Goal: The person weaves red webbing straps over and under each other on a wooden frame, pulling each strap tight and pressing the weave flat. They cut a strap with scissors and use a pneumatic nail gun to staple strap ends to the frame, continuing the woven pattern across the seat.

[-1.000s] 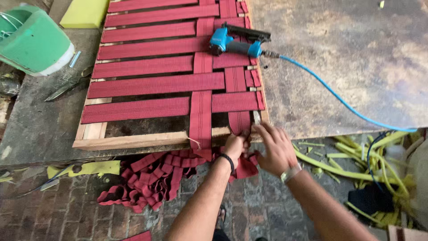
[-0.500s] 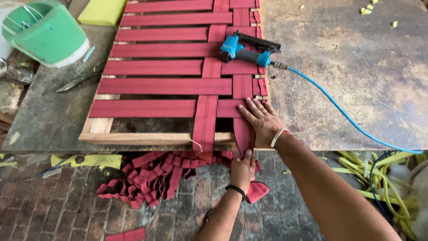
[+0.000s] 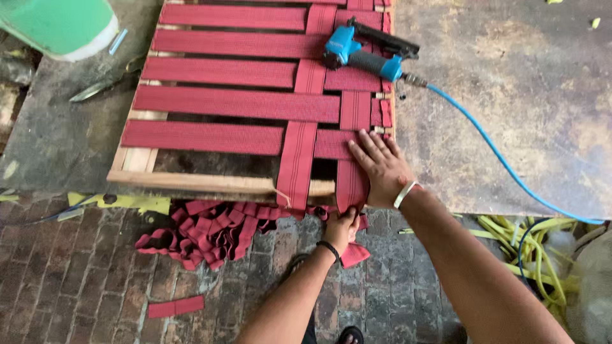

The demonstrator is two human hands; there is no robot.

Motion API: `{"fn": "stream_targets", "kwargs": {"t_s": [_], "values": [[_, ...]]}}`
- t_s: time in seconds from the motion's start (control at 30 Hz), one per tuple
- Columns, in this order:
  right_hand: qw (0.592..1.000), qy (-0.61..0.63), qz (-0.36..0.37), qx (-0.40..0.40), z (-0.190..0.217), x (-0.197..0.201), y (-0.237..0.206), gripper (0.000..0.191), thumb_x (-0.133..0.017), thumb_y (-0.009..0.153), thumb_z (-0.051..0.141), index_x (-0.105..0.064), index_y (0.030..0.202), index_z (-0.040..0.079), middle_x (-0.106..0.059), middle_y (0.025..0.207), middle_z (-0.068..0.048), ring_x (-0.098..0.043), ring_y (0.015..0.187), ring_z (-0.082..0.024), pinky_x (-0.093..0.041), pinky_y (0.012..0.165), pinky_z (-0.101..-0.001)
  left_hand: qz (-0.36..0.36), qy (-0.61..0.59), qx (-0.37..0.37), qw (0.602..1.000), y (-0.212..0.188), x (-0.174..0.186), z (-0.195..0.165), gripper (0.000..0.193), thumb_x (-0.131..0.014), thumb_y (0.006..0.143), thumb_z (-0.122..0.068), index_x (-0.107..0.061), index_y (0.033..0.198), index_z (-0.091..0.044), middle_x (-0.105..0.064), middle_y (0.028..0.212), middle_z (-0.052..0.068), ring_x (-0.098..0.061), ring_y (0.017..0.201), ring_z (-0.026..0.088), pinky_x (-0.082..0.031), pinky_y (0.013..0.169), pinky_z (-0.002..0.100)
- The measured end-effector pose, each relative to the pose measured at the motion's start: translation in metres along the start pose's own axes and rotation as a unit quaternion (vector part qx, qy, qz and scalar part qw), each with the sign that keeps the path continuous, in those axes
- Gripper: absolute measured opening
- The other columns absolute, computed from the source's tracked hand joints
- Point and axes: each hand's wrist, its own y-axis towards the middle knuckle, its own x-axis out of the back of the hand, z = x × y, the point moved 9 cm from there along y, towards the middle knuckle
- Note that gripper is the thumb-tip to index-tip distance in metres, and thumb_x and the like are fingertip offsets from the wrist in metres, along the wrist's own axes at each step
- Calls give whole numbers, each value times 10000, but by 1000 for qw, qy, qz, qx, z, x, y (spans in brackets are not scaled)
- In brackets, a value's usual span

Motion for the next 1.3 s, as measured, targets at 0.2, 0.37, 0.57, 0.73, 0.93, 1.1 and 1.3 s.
{"fn": "stream_targets", "kwargs": {"t_s": [0.2, 0.37, 0.57, 0.73, 0.93, 1.1, 1.3], "values": [[937, 311, 67, 146, -38, 36, 43, 884, -782, 788, 499, -472, 1562, 207, -414, 1680, -133, -373, 1553, -300, -315, 1265, -455, 15, 171, -95, 981, -5, -23, -22, 342, -602, 1030, -283, -596, 750, -87, -629, 663, 21, -555, 539, 149, -424, 516, 310], [978, 95, -182, -25, -77, 107, 144, 1036, -863, 738, 420, -351, 1548, 26, -484, 1479, -231, -485, 1361, -432, -422, 1123, -513, 10, 155, -59, 986, -17, -14, -21, 317, -610, 1049, -270, -597, 800, -75, -592, 687, 8, -520, 595, 137, -405, 567, 309], [990, 35, -114, -78, -73, 99, 175, 1190, -890, 707, 489, -254, 1529, -88, -502, 1403, -295, -603, 1127, -450, -510, 966, -484, 67, 392, -133, 908, -27, -20, -30, 438, -544, 1093, -329, -583, 737, -78, -580, 664, -8, -544, 621, 133, -423, 650, 296], [973, 182, -18, -138, -93, 67, 72, 860, -823, 761, 325, -427, 1472, 46, -672, 1169, -249, -684, 1046, -385, -557, 909, -478, 42, 311, -78, 946, -26, -13, -18, 342, -575, 1026, -276, -560, 733, -101, -572, 655, -14, -525, 597, 143, -421, 596, 322], [870, 371, 11, -326, -34, 10, -128, 495, -766, 826, 360, -690, 1211, 58, -801, 912, -129, -786, 744, -252, -621, 652, -389, 67, 366, -113, 921, -26, -29, -22, 443, -540, 1068, -292, -520, 676, -88, -520, 616, -2, -494, 579, 148, -408, 599, 341], [783, 393, -55, -478, -8, -35, -187, 404, -838, 731, 328, -774, 954, -3, -778, 741, -173, -782, 757, -207, -592, 675, -396, 53, 422, -51, 904, -25, -18, -13, 453, -525, 1056, -290, -516, 652, -87, -482, 596, 17, -456, 540, 176, -384, 585, 371], [769, 372, -65, -516, -14, -54, -196, 378, -824, 731, 336, -767, 915, 11, -763, 748, -190, -792, 799, -290, -586, 687, -421, 68, 394, -72, 914, -21, -23, -5, 440, -518, 1041, -277, -521, 642, -91, -506, 599, 14, -484, 555, 176, -398, 602, 361]]}}
